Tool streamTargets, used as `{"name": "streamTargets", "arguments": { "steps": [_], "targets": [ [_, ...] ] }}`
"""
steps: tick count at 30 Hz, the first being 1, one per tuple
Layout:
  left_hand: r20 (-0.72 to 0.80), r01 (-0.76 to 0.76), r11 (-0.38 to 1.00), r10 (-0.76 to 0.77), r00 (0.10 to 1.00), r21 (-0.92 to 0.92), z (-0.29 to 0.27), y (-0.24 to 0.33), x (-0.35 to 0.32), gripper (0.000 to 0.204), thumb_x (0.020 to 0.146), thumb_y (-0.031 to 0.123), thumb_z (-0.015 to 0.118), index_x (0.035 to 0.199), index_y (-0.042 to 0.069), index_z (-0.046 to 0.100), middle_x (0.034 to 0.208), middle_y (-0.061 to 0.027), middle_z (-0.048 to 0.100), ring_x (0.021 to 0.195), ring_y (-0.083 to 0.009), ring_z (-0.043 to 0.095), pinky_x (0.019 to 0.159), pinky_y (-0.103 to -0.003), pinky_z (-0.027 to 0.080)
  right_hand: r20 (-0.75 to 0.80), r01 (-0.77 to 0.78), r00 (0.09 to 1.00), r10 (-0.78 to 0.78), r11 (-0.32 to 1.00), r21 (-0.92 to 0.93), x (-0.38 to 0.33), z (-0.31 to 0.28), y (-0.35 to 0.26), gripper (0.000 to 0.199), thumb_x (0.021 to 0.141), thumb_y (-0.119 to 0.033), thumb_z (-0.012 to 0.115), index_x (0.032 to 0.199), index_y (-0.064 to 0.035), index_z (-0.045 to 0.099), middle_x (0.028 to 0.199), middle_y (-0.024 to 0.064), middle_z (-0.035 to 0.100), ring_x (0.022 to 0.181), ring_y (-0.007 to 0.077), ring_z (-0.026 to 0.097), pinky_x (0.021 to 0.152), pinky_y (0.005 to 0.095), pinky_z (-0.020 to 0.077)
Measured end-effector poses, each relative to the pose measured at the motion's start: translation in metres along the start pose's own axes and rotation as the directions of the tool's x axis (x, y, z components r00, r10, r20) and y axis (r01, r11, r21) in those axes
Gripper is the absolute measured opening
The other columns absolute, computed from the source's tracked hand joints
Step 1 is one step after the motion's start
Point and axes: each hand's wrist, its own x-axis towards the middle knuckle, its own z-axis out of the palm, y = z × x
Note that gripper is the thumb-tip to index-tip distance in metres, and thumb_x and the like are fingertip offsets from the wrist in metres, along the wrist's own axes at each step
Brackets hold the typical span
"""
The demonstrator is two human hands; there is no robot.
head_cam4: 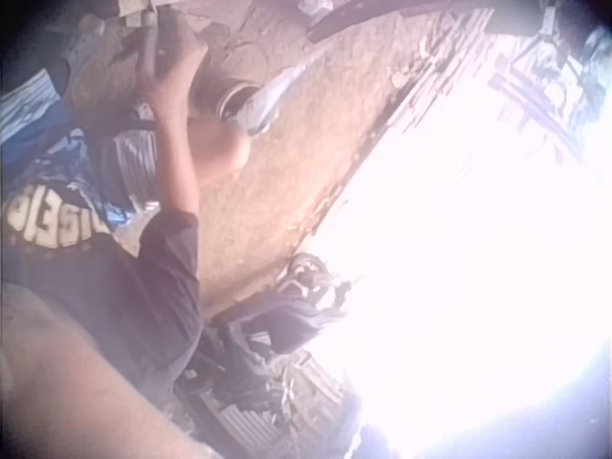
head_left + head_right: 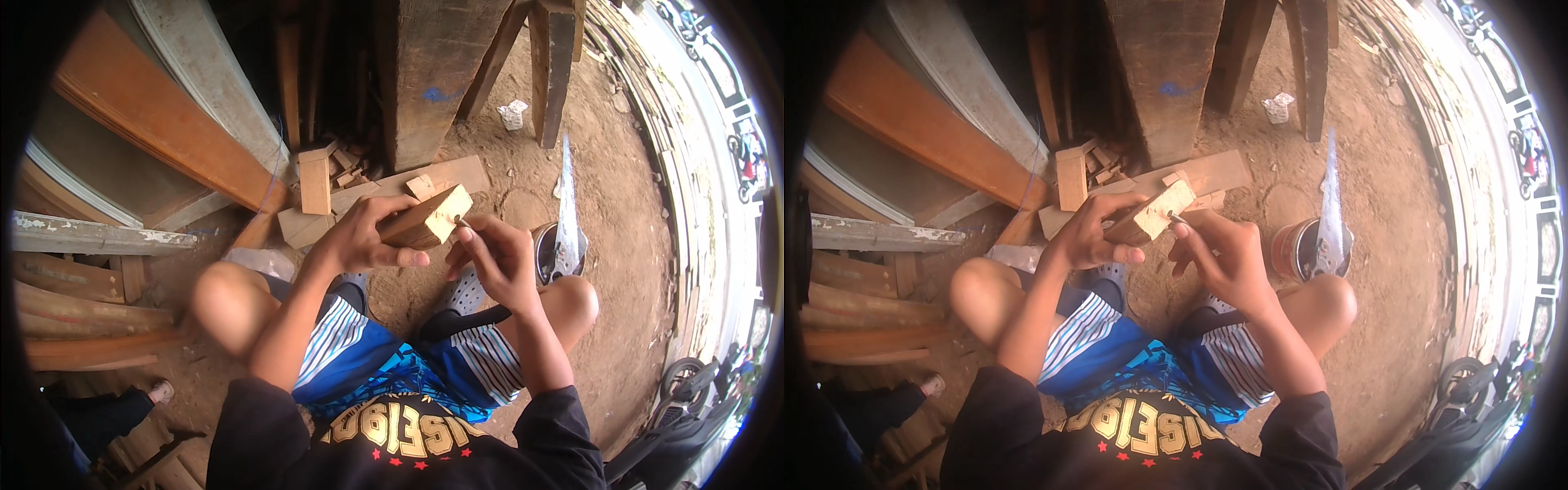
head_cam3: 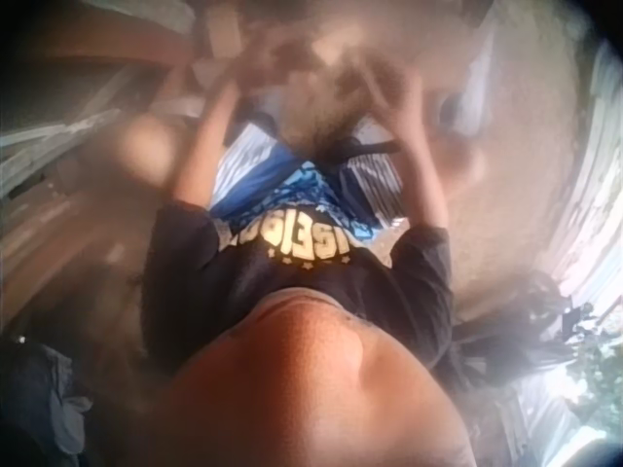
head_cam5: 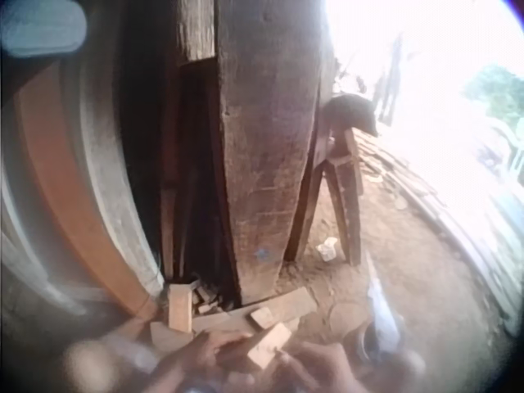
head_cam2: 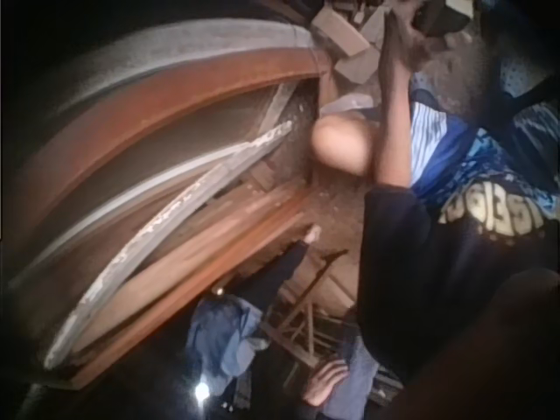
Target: The person sits on the ground and assembles small wooden blocks by hand, fitting them together and occasionally using a small metal tool to adjust or mark the pieces. The person handles several wooden blocks and a metal tool, placing assembled pieces aside.
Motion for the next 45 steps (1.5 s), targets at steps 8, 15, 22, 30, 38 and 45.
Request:
{"name": "streamTargets", "arguments": {
  "steps": [8,15,22,30,38,45],
  "targets": [
    [0.006,0.044,0.997,-0.045,0.999,0.064,0.001,0.001,-0.001,0.076,0.062,0.056,0.079,0.103,-0.006,0.065,0.086,-0.0159,0.068,0.083,-0.0238,0.066,0.075,-0.036,0.051,0.026,0.072,0.997,-0.067,0.933,-0.353,0.005,-0.007,-0.002,0.011,0.094,-0.008,0.06,0.094,0.0025,0.063,0.064,0.0097,0.065,0.057,0.0182,0.068,0.051,0.03,0.0508],
    [-0.002,0.061,0.991,-0.061,0.998,0.116,0.0,0.012,-0.002,0.086,0.056,0.051,0.082,0.113,-0.009,0.06,0.102,-0.0181,0.065,0.097,-0.025,0.063,0.086,-0.036,0.047,0.132,-0.15,0.98,0.148,0.989,-0.001,0.006,-0.019,0.002,0.02,0.098,-0.01,0.054,0.09,0.0062,0.06,0.061,0.0096,0.063,0.052,0.0158,0.065,0.051,0.0262,0.0514],
    [0.002,0.026,0.995,-0.027,1.0,0.099,-0.007,0.018,-0.007,0.085,0.058,0.048,0.086,0.115,-0.01,0.059,0.105,-0.0179,0.065,0.097,-0.0233,0.065,0.075,-0.035,0.054,0.172,-0.019,0.985,0.024,0.999,-0.031,0.003,-0.016,0.003,0.015,0.096,-0.005,0.055,0.097,0.0092,0.06,0.066,0.0105,0.065,0.052,0.0169,0.065,0.053,0.0296,0.0532],
    [0.006,0.0,0.995,0.0,1.0,0.099,-0.01,0.012,-0.006,0.075,0.061,0.047,0.086,0.109,-0.007,0.064,0.098,-0.0128,0.067,0.091,-0.0177,0.064,0.069,-0.033,0.055,0.042,0.149,0.989,-0.143,0.953,-0.264,-0.007,-0.005,0.011,0.014,0.095,0.0,0.056,0.097,0.0123,0.062,0.069,0.0109,0.067,0.056,0.0166,0.067,0.053,0.0288,0.0549],
    [0.12,0.135,0.99,-0.128,0.984,-0.05,-0.015,0.015,-0.005,0.073,0.063,0.049,0.083,0.109,-0.005,0.066,0.095,-0.0132,0.069,0.089,-0.0177,0.065,0.072,-0.032,0.053,0.107,0.325,0.945,-0.308,0.91,-0.259,-0.006,-0.01,0.013,0.012,0.088,0.005,0.06,0.098,0.0107,0.062,0.066,0.013,0.064,0.057,0.022,0.068,0.052,0.0319,0.055],
    [0.117,0.169,0.985,-0.173,0.978,0.042,-0.018,0.012,-0.005,0.075,0.064,0.049,0.082,0.112,-0.006,0.066,0.097,-0.0153,0.07,0.091,-0.0191,0.066,0.072,-0.032,0.054,0.058,0.005,0.998,-0.005,1.0,0.01,-0.005,-0.005,0.019,0.014,0.093,-0.005,0.058,0.097,0.0089,0.061,0.065,0.0139,0.064,0.051,0.0216,0.065,0.053,0.0307,0.0557]
  ]
}}
